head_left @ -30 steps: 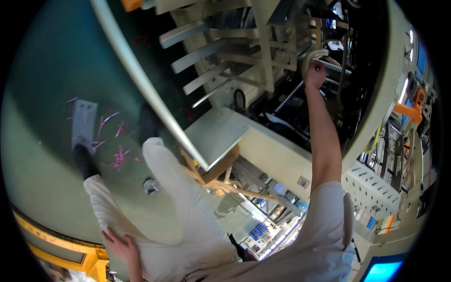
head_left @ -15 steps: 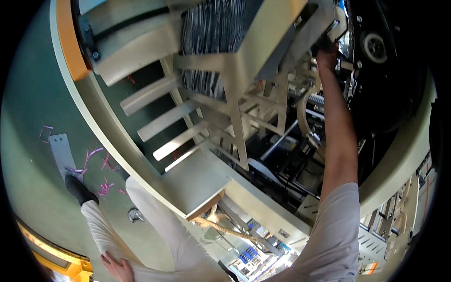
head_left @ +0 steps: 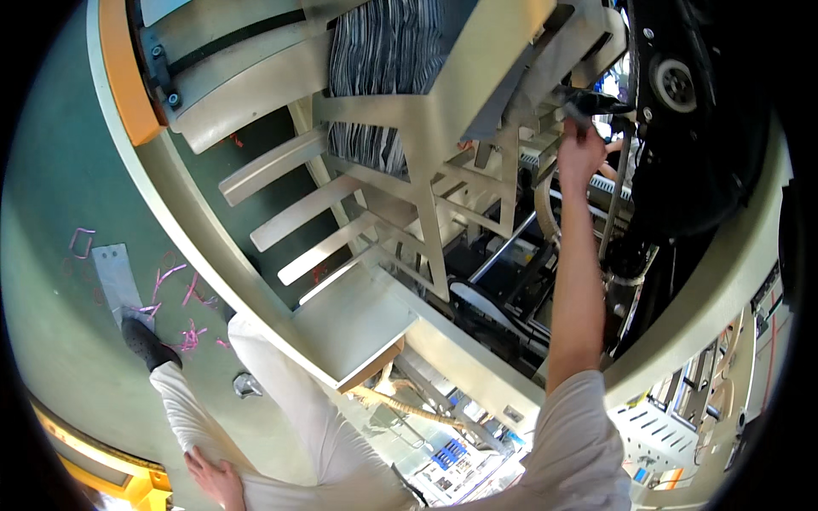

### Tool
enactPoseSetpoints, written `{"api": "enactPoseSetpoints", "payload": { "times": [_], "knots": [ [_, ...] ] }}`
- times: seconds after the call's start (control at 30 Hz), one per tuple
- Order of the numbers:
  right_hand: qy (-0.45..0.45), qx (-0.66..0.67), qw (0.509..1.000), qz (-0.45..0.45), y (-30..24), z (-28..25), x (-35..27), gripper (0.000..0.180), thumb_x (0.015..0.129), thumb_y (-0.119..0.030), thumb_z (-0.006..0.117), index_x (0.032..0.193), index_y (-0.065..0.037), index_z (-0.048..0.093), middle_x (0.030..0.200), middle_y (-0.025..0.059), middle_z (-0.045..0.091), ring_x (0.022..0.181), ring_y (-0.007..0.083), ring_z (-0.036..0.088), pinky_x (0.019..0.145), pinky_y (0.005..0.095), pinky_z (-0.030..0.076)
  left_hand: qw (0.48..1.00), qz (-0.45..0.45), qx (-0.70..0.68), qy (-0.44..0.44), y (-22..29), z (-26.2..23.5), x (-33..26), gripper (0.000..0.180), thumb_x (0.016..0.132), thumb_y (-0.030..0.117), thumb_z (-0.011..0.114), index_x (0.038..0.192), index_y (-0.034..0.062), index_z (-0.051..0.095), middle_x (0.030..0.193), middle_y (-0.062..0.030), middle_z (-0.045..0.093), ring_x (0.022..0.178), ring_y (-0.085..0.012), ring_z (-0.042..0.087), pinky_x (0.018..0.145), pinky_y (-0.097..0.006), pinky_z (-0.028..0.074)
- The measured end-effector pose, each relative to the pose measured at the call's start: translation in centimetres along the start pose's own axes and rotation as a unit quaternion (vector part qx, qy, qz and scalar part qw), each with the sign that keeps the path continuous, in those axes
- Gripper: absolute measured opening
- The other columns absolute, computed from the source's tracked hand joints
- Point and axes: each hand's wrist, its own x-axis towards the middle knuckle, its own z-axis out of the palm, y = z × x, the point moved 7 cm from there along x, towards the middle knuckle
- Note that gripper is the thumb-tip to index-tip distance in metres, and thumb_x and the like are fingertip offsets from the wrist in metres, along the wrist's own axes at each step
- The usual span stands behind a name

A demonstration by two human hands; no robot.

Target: The person uses a yellow pallet jack to move a large white cylindrical roll across the factory floor. They maneuver the jack to position the roll near a machine, then detach the jack and walk around the facility, passing other workers and equipment.

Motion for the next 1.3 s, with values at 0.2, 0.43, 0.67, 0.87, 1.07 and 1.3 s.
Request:
{"api": "enactPoseSetpoints", "payload": {
  "times": [0.2, 0.43, 0.67, 0.87, 1.07, 1.3],
  "knots": [
    [-0.157, 0.090, 0.983, -0.019, -9.0, -11.1, -17.4, 0.016, 0.073, -0.002, 0.060, 0.088, -0.001, 0.059, 0.086, 0.0149, 0.060, 0.086, 0.0346, 0.061, 0.076, 0.0392, 0.049, 0.999, -0.030, -0.021, -0.028, -0.5, -1.7, -1.3, 0.070, 0.073, 0.015, 0.057, 0.137, -0.0012, 0.035, 0.141, -0.0308, 0.031, 0.129, -0.0442, 0.033, 0.106, -0.049, 0.031],
    [-0.529, -0.134, 0.836, 0.059, -9.2, -8.8, -47.3, 0.037, 0.081, -0.017, 0.062, 0.116, -0.012, 0.052, 0.114, 0.0145, 0.058, 0.101, 0.0343, 0.062, 0.083, 0.0470, 0.050, 0.999, 0.043, -0.009, 0.017, -5.8, -5.1, -1.4, 0.069, 0.077, 0.024, 0.060, 0.137, -0.0013, 0.037, 0.141, -0.0291, 0.034, 0.128, -0.0425, 0.037, 0.105, -0.046, 0.035],
    [-0.500, 0.109, 0.795, 0.325, -18.2, -27.5, -63.6, 0.034, 0.077, -0.026, 0.067, 0.105, -0.008, 0.057, 0.083, 0.0124, 0.067, 0.082, 0.0331, 0.066, 0.073, 0.0448, 0.052, 0.985, 0.152, -0.083, -0.024, -20.0, -7.7, -1.2, 0.057, 0.079, 0.025, 0.061, 0.130, 0.0041, 0.047, 0.126, -0.0230, 0.051, 0.113, -0.0370, 0.052, 0.097, -0.042, 0.044],
    [-0.623, 0.272, 0.492, 0.545, -28.9, -43.4, -89.3, 0.019, 0.081, -0.022, 0.065, 0.094, -0.008, 0.064, 0.079, 0.0070, 0.068, 0.064, 0.0192, 0.067, 0.055, 0.0336, 0.053, 0.949, 0.223, -0.223, -0.018, -28.4, -16.4, -2.1, 0.033, 0.081, 0.021, 0.060, 0.108, 0.0025, 0.061, 0.091, -0.0164, 0.068, 0.084, -0.0297, 0.066, 0.077, -0.037, 0.052],
    [-0.496, 0.393, 0.454, 0.627, -36.1, -50.5, -96.3, 0.014, 0.083, -0.018, 0.062, 0.094, -0.010, 0.065, 0.079, 0.0046, 0.068, 0.064, 0.0142, 0.066, 0.055, 0.0276, 0.053, 0.940, 0.086, -0.307, -0.121, -35.6, -18.0, -4.6, 0.024, 0.087, 0.024, 0.058, 0.105, 0.0096, 0.062, 0.088, -0.0034, 0.069, 0.074, -0.0131, 0.064, 0.063, -0.027, 0.049],
    [-0.384, 0.422, 0.579, 0.583, -35.8, -56.8, -102.5, 0.018, 0.083, -0.019, 0.057, 0.095, -0.008, 0.066, 0.079, 0.0056, 0.068, 0.070, 0.0161, 0.067, 0.065, 0.0291, 0.055, 0.976, 0.103, -0.126, -0.148, -36.0, -12.6, -8.6, 0.020, 0.086, 0.021, 0.054, 0.103, 0.0106, 0.060, 0.082, -0.0040, 0.069, 0.070, -0.0142, 0.063, 0.061, -0.032, 0.050]
  ]
}}
